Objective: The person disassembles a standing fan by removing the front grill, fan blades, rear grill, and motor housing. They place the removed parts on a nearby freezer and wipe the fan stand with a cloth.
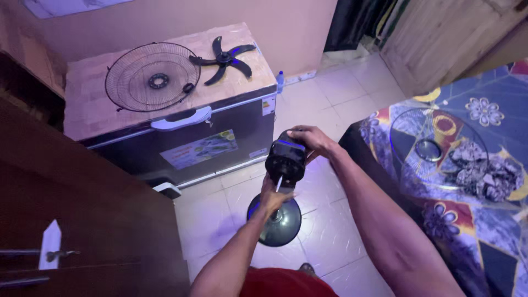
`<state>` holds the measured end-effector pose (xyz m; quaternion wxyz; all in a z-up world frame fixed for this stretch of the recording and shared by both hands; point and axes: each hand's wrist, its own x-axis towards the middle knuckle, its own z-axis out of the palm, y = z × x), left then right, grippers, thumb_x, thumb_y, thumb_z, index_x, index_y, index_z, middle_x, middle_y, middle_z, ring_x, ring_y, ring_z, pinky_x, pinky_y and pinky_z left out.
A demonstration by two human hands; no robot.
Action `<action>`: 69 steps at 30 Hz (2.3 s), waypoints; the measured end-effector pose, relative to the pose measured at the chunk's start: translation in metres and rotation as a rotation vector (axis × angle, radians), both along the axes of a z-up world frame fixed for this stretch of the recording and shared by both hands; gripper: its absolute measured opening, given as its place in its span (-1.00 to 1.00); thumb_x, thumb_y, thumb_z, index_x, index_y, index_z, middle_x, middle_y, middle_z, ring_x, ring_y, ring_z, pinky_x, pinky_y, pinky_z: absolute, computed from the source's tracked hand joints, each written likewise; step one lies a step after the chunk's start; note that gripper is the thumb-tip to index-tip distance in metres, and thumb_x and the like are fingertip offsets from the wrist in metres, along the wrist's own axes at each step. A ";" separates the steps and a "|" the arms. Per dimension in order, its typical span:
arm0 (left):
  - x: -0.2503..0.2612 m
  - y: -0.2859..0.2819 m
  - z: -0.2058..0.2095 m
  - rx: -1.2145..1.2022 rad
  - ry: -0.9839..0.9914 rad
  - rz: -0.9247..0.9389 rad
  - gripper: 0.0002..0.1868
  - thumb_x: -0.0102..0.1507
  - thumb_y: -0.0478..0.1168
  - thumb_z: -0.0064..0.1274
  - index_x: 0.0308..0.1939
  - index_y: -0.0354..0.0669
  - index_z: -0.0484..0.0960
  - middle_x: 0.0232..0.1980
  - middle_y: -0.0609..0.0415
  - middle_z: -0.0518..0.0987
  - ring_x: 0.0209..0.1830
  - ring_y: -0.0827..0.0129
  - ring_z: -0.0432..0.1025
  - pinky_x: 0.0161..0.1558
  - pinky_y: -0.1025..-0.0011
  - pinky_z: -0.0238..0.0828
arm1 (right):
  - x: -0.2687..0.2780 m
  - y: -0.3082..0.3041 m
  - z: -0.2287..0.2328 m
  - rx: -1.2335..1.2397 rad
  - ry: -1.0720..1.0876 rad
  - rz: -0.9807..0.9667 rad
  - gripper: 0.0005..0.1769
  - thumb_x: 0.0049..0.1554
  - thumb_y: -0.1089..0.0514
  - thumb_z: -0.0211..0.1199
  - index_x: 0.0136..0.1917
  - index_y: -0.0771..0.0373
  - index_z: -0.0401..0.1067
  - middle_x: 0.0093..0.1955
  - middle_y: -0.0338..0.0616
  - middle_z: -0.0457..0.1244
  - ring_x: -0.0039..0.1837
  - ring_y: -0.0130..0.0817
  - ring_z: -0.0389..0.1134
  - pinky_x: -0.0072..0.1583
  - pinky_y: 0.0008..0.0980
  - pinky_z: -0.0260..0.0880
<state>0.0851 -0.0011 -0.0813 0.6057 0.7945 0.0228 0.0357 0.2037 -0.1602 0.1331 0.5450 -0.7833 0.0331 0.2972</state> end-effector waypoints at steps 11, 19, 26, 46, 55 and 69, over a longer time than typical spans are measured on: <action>0.009 -0.006 -0.014 0.028 0.087 0.081 -0.02 -0.16 -0.10 0.55 0.29 -0.17 0.42 0.20 -0.04 0.59 0.20 0.17 0.48 0.26 0.28 0.39 | 0.004 -0.012 -0.008 0.033 -0.041 0.102 0.00 0.01 -0.39 0.23 0.59 0.02 0.07 0.49 0.15 0.11 0.32 0.15 0.36 -0.01 0.11 0.60; 0.010 0.007 0.001 0.099 0.097 0.025 -0.12 -0.17 -0.05 0.57 0.15 -0.22 0.50 0.11 -0.12 0.59 0.11 0.13 0.51 0.15 0.24 0.46 | -0.054 -0.059 -0.137 0.394 -0.160 -0.361 -0.22 0.27 -0.24 -0.01 0.64 0.05 -0.05 0.50 0.10 0.14 0.15 -0.05 0.41 0.08 -0.02 0.52; 0.028 0.038 0.022 -0.134 -0.063 -0.362 -0.05 -0.21 0.12 0.57 0.13 -0.24 0.55 0.03 -0.10 0.67 0.01 0.07 0.56 0.07 0.22 0.54 | -0.143 -0.047 -0.285 0.023 -0.205 -0.298 -0.12 0.01 0.40 0.29 0.56 0.14 0.12 0.45 0.04 0.20 0.11 -0.14 0.46 0.07 -0.19 0.51; 0.060 -0.029 0.291 0.305 -0.087 -0.075 0.23 -0.40 0.23 0.58 0.18 -0.48 0.55 -0.16 -0.07 0.73 -0.23 0.32 0.59 -0.11 0.36 0.57 | -0.055 -0.081 -0.080 0.318 -0.563 0.049 -0.09 -0.03 0.11 0.48 0.50 0.17 0.12 0.29 0.04 0.28 0.38 -0.12 0.30 0.40 -0.02 0.31; 0.009 -0.028 0.298 0.326 -0.198 -0.092 0.04 -0.36 0.24 0.56 0.04 -0.40 0.72 -0.02 -0.09 0.72 -0.04 0.32 0.59 0.08 0.34 0.50 | -0.129 -0.074 -0.032 0.159 -0.710 0.002 -0.11 -0.02 0.09 0.50 0.48 0.21 0.16 0.29 0.00 0.31 0.38 -0.18 0.30 0.37 -0.14 0.29; -0.081 -0.067 0.305 0.316 -0.195 0.149 0.13 -0.43 0.34 0.53 0.07 -0.30 0.70 -0.05 -0.11 0.73 -0.08 0.26 0.64 0.05 0.33 0.53 | -0.184 -0.089 -0.032 0.136 -0.848 0.032 -0.02 -0.13 0.08 0.62 0.43 0.29 0.17 0.25 0.01 0.33 0.30 -0.22 0.36 0.29 -0.19 0.37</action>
